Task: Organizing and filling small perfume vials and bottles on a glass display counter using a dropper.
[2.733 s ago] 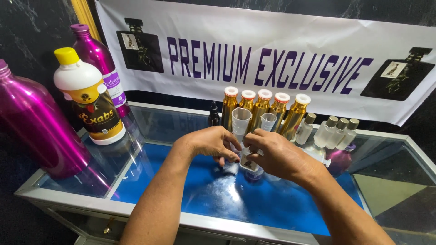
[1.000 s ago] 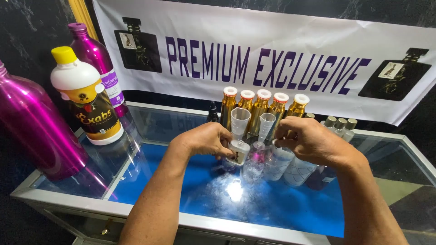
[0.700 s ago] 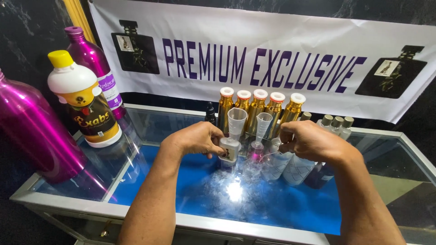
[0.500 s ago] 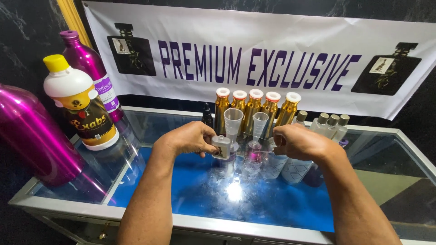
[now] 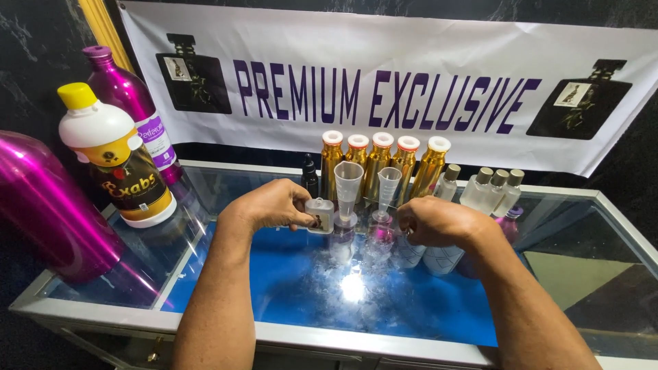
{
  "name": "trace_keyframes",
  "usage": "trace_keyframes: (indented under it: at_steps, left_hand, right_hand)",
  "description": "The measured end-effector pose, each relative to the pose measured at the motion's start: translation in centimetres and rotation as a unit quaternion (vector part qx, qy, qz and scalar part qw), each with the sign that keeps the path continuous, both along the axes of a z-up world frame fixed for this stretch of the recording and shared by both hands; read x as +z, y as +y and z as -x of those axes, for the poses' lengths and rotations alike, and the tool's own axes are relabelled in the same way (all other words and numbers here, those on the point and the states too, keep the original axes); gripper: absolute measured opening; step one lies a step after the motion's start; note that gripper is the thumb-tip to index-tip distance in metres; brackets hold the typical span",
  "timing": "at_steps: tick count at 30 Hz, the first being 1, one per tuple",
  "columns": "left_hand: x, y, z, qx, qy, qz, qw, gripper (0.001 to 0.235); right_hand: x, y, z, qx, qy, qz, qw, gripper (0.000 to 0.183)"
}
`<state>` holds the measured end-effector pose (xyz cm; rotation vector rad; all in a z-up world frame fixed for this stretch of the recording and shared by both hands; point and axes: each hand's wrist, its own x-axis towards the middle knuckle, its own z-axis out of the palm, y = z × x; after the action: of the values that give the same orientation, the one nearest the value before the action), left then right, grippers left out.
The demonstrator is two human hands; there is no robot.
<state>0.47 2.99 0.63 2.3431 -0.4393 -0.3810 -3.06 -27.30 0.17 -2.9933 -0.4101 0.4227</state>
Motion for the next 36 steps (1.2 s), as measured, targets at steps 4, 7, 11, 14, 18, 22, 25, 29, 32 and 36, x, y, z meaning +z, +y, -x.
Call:
trace_keyframes:
  at_steps: [4, 7, 11, 14, 18, 22, 25, 29, 32, 36]
  left_hand:
    - [-0.4, 0.3, -0.4, 0.004, -0.002, 0.001, 1.0, 0.025]
    - [-0.4, 0.1, -0.3, 0.005, -0.004, 0.001, 1.0, 0.024]
    - [-0.3, 0.0, -0.3, 0.005, -0.003, -0.004, 1.0, 0.024]
    - [-0.3, 0.1, -0.3, 0.005, 0.0, -0.006, 1.0, 0.024]
    - [0.0, -0.1, 0.0, 0.003, 0.0, -0.003, 1.0, 0.023]
    - [0.0, 0.0, 0.0, 0.004, -0.001, -0.007, 1.0, 0.023]
    - [-0.3, 0.0, -0.2, 0.001, 0.001, -0.008, 1.0, 0.024]
    - [-0.1, -0.2, -0.1, -0.002, 0.004, -0.016, 1.0, 0.023]
    - [-0.2, -0.2, -0.1, -0.001, 0.007, -0.016, 1.0, 0.024]
    - [-0.2, -0.2, -0.1, 0.001, 0.008, -0.018, 1.0, 0.026]
  right_hand:
    - [2.1, 0.6, 0.9, -0.016, 0.008, -0.037, 0.999, 0.026]
    - [2.0, 0.5, 0.6, -0.025, 0.008, -0.075, 0.997, 0.029]
    - [0.6, 0.4, -0.2, -0.011, 0.001, -0.102, 0.995, 0.029]
    - [0.8, 0.3, 0.0, -0.01, 0.009, -0.122, 0.992, 0.03]
    - [1.9, -2.5, -0.3, -0.05, -0.027, -0.14, 0.988, 0.03]
    - [3.6, -3.9, 0.8, -0.146, -0.083, -0.128, 0.977, 0.036]
    - [2.9, -5.2, 0.1, -0.16, -0.103, -0.09, 0.978, 0.035]
    - [3.0, -4.8, 0.5, -0.163, -0.088, -0.087, 0.979, 0.042]
    - [2.8, -4.4, 0.3, -0.173, -0.06, -0.1, 0.978, 0.041]
    - [0.7, -4.6, -1.4, -0.146, -0.034, -0.044, 0.988, 0.039]
